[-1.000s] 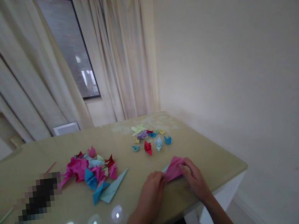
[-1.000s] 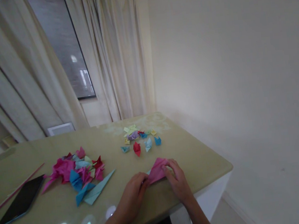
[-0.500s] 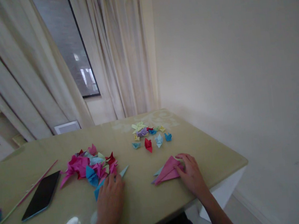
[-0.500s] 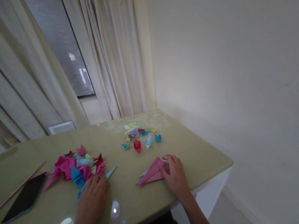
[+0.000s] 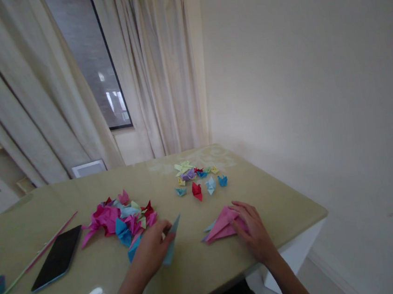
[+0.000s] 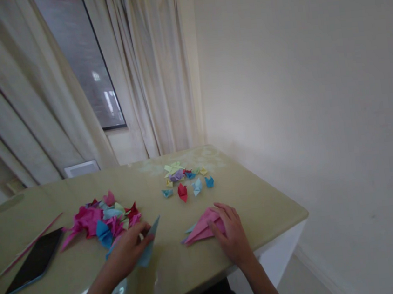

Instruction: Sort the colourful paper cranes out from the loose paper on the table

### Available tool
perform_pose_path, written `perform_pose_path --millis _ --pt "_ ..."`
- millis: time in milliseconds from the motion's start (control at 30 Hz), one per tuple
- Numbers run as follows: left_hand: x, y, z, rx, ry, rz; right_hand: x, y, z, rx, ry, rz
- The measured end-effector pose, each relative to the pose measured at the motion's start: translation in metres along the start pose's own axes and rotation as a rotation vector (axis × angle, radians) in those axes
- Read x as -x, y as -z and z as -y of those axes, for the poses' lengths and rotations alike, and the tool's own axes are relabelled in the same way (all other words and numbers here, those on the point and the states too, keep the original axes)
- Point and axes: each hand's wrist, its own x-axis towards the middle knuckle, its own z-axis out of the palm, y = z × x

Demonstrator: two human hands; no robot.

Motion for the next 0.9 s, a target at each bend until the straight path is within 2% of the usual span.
perform_pose_path --millis 100,200,267,333,400,467,567,633,767,900 --pt "0.002 -0.017 -0.037 0.441 -0.036 -0.054 0.003 0.007 0.006 -0.094 0.069 0.054" --pt "0.003 -0.049 -0.073 0.812 -0.027 0.006 0.004 0.013 0.009 -0.178 0.151 0.120" --pt "0.004 -0.070 -0.088 0.955 0.004 0.042 0.004 0.014 0.010 -0.212 0.142 0.130" --pt "0.004 -0.084 -0.095 0.996 0.009 0.058 0.003 0.013 0.008 -0.240 0.095 0.094" --pt "0.002 -0.091 -0.094 0.888 -0.031 0.046 0.001 0.011 0.005 -0.262 0.029 0.015" --pt "-0.001 -0.092 -0.085 0.667 -0.093 -0.045 -0.002 0.009 0.000 -0.267 -0.037 -0.047" --pt "-0.006 -0.090 -0.069 0.318 -0.184 -0.178 -0.007 0.005 -0.006 -0.224 -0.087 -0.033" --pt "-0.009 -0.091 -0.063 0.117 -0.234 -0.120 -0.008 0.002 -0.008 -0.151 -0.084 -0.005" --pt "-0.017 -0.097 -0.068 -0.249 -0.272 0.112 -0.007 -0.008 -0.012 0.049 -0.076 -0.028" --pt "-0.031 -0.104 -0.079 -0.490 -0.347 0.191 -0.004 -0.016 -0.015 0.197 -0.069 0.001"
